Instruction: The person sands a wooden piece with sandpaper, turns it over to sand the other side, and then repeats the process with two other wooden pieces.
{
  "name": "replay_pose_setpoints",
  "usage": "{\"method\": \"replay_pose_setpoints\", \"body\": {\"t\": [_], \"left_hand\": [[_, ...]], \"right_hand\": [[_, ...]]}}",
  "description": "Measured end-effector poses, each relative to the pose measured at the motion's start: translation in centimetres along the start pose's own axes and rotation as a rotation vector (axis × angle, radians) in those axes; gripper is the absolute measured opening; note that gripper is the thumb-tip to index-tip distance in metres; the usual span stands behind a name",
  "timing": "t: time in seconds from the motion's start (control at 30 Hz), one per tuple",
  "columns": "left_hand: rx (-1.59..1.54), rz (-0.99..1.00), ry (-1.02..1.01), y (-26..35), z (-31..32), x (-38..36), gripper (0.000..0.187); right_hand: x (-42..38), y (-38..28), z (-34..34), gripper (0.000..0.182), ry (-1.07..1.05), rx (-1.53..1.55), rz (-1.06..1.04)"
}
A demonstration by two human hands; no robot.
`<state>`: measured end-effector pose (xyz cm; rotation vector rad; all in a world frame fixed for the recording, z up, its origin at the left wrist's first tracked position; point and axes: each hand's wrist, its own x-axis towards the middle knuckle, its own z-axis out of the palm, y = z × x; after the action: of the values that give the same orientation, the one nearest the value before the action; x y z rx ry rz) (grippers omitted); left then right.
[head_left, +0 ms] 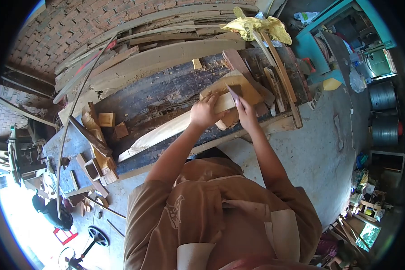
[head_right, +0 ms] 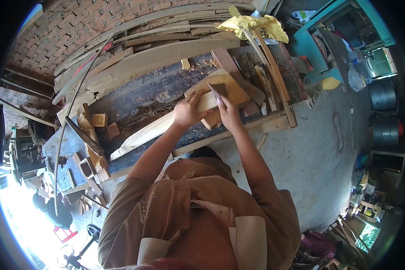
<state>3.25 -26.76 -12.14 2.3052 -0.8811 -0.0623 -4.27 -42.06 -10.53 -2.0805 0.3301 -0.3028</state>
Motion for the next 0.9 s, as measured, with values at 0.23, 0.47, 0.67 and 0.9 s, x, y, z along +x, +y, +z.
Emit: {"method": "replay_pose_setpoints", "body": {"t": [0.23,0.47,0.67,0.9], "left_hand": [[-0.012,0.046,0.047,-0.4,0.9,0.1,0.070],[0.000,0.031,0.052,-0.3,0.8,0.0,0.070],[0.046,0.075,0.124,0.0,0.5,0.0,0.067],[0.006,0.115,0.151,-0.8,0.9,-0.1,0.064]], "right_hand": [[-0.3,-0.5,0.1,0.033,0.017,0.100,0.070],[0.1,-0.5,0.4,0.032,0.051,0.059,0.041],[-0.5,-1.0,0.5,0.028,0.075,-0.037,-0.017],[0.0,-1.5,0.5,0.028,0.011,-0.197,-0.103]]}}
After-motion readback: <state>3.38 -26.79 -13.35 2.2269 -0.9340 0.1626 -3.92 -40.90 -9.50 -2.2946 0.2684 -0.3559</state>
